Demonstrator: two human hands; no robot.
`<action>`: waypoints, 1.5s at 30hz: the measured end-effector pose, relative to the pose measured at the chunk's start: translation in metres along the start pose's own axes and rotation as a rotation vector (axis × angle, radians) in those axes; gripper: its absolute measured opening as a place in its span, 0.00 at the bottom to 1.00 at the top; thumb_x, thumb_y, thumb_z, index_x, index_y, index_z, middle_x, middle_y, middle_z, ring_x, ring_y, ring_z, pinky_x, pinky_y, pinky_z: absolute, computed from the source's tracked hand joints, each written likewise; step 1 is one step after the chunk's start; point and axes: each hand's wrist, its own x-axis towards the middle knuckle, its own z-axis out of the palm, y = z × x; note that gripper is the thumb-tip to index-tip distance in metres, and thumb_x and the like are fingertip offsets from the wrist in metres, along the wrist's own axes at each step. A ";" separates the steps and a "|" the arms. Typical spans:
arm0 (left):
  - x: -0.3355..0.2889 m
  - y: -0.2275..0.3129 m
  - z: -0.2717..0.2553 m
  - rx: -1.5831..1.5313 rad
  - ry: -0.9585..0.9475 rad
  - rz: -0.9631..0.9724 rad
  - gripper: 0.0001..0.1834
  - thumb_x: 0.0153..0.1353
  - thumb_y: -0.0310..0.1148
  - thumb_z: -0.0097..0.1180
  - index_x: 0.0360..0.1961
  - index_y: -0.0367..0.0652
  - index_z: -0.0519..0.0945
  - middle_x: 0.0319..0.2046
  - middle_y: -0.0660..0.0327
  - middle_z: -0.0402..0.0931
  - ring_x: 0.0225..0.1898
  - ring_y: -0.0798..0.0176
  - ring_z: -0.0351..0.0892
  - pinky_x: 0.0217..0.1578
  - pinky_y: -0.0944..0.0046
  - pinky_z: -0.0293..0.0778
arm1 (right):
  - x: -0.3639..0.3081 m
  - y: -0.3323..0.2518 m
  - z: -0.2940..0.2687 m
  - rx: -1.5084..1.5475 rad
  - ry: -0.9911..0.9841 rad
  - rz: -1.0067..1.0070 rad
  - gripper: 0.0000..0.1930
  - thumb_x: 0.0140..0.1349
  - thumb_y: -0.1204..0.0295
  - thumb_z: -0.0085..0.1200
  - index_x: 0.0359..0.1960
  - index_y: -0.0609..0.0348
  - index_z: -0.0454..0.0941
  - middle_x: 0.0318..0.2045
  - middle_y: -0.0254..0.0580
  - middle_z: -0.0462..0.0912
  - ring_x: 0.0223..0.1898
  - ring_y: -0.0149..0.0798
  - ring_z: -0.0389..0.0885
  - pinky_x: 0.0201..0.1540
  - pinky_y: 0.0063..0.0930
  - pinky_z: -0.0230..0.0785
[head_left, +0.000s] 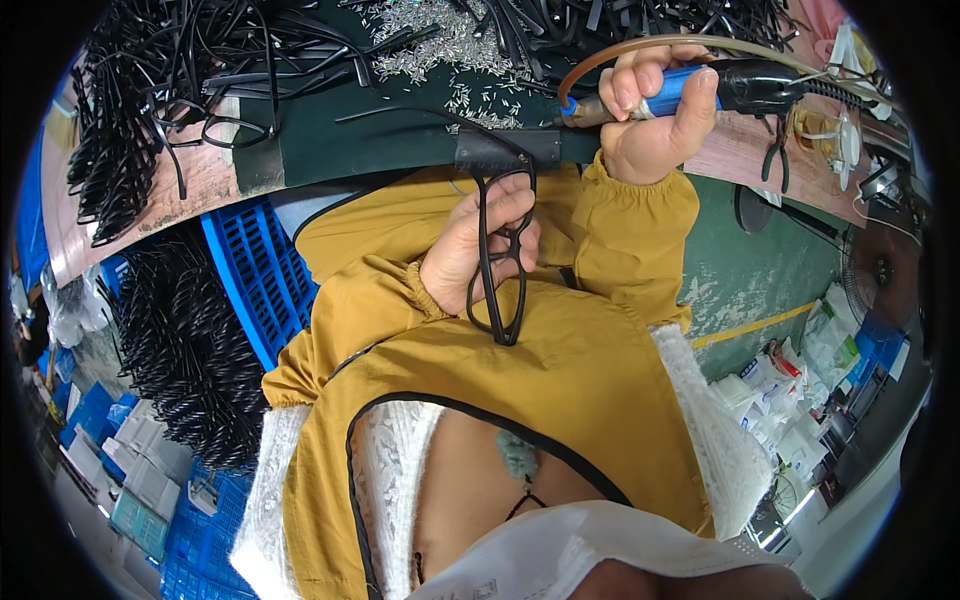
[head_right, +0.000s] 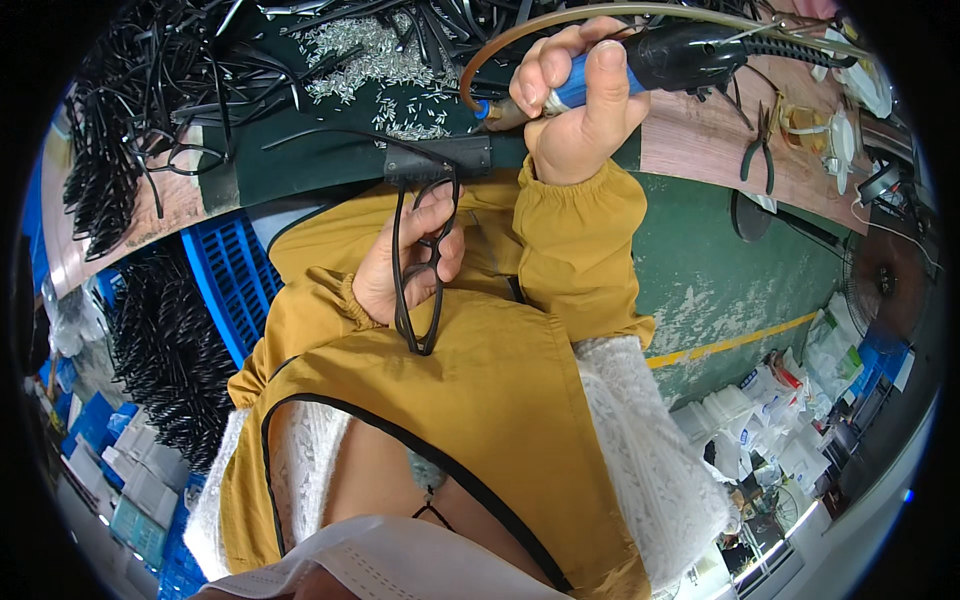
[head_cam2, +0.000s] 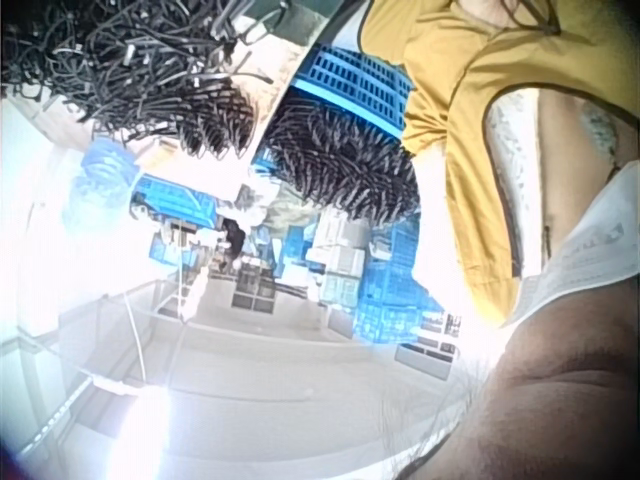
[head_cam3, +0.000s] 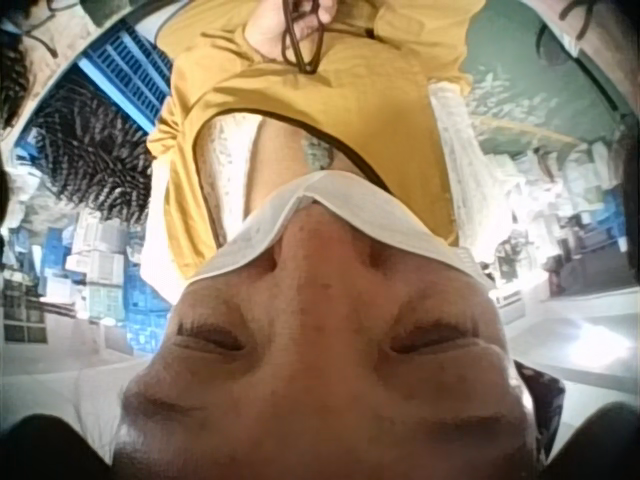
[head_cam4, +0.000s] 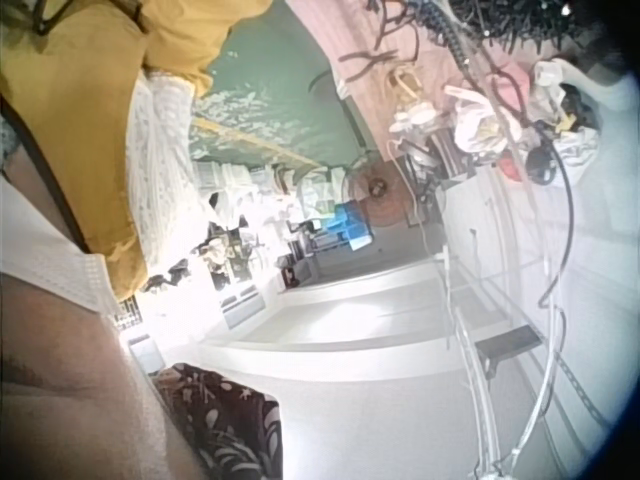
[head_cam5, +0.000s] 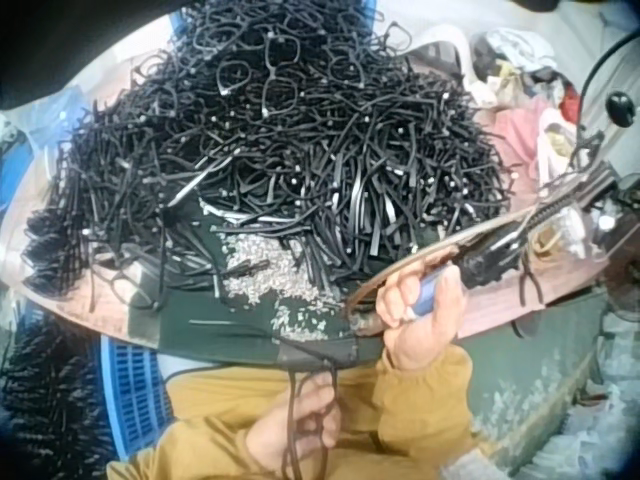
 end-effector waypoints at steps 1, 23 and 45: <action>0.000 0.000 0.000 -0.004 0.010 0.003 0.16 0.70 0.43 0.62 0.55 0.55 0.76 0.24 0.67 0.74 0.23 0.68 0.74 0.18 0.71 0.60 | 0.000 -0.002 0.001 0.030 0.055 0.017 0.14 0.74 0.54 0.52 0.48 0.49 0.75 0.26 0.36 0.76 0.21 0.33 0.72 0.20 0.25 0.61; 0.009 -0.003 -0.012 0.011 -0.119 0.030 0.24 0.71 0.46 0.58 0.63 0.48 0.70 0.22 0.65 0.76 0.19 0.70 0.75 0.18 0.74 0.66 | -0.039 -0.008 0.045 0.081 -0.045 0.159 0.19 0.64 0.60 0.70 0.47 0.50 0.73 0.27 0.38 0.75 0.22 0.35 0.75 0.26 0.30 0.67; -0.014 0.042 0.004 0.401 0.019 1.000 0.28 0.57 0.15 0.55 0.61 0.34 0.70 0.47 0.57 0.76 0.50 0.62 0.78 0.55 0.66 0.74 | 0.022 0.006 0.001 0.136 0.036 0.116 0.16 0.73 0.49 0.51 0.45 0.47 0.76 0.26 0.33 0.74 0.20 0.29 0.70 0.21 0.22 0.59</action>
